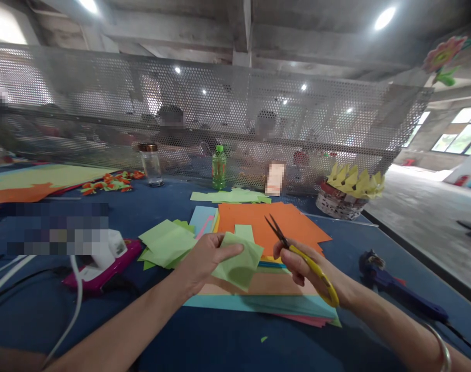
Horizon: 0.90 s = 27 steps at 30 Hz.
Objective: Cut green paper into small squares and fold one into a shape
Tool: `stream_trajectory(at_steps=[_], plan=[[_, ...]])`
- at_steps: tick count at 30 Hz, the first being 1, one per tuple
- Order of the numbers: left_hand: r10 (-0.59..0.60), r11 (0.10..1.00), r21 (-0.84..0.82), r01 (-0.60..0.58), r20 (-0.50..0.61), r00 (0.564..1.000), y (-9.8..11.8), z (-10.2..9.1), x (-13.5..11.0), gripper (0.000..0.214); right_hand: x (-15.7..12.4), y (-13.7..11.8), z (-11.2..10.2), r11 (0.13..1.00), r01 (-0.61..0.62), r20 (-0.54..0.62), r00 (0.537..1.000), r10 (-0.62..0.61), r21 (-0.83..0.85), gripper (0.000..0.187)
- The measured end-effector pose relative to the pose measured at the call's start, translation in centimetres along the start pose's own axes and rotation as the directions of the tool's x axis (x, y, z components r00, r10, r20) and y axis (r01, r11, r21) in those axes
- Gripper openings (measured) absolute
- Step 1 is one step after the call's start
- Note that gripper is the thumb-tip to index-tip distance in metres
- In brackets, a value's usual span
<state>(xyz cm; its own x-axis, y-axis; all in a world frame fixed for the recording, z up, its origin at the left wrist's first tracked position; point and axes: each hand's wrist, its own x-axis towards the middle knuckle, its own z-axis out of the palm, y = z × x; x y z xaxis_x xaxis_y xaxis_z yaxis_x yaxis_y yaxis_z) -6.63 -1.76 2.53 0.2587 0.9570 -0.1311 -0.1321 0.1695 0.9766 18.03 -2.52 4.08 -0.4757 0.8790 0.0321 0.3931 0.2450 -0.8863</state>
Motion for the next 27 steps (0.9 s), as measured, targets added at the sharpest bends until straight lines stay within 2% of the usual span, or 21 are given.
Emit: stream_trajectory(at_steps=[3,6,10,16,27], plan=[[0.084,0.994,0.071,-0.085,0.025,0.996,0.1,0.0,-0.1,0.026,0.1,-0.3,-0.5,0.93,0.07,-0.021,0.996,-0.084,-0.362,0.039],[0.149,0.982,0.105,-0.154,0.05,0.988,0.2,0.0,-0.1,0.023,0.0,-0.6,-0.5,0.836,0.118,-0.018,0.988,-0.151,-0.537,0.041],[0.193,0.969,0.141,-0.203,0.079,0.978,0.3,0.0,-0.2,0.019,-0.3,-0.6,0.1,0.788,0.142,0.002,0.984,-0.176,-0.599,0.045],[0.216,0.957,0.172,-0.233,0.107,0.97,0.3,0.0,-0.3,0.02,-0.6,-0.7,0.7,0.692,0.101,-0.018,0.986,-0.163,-0.715,0.042],[0.252,0.934,0.21,-0.29,0.189,0.949,0.5,-0.1,-0.4,0.016,-0.4,-0.9,0.4,0.691,0.138,0.001,0.981,-0.195,-0.709,0.057]])
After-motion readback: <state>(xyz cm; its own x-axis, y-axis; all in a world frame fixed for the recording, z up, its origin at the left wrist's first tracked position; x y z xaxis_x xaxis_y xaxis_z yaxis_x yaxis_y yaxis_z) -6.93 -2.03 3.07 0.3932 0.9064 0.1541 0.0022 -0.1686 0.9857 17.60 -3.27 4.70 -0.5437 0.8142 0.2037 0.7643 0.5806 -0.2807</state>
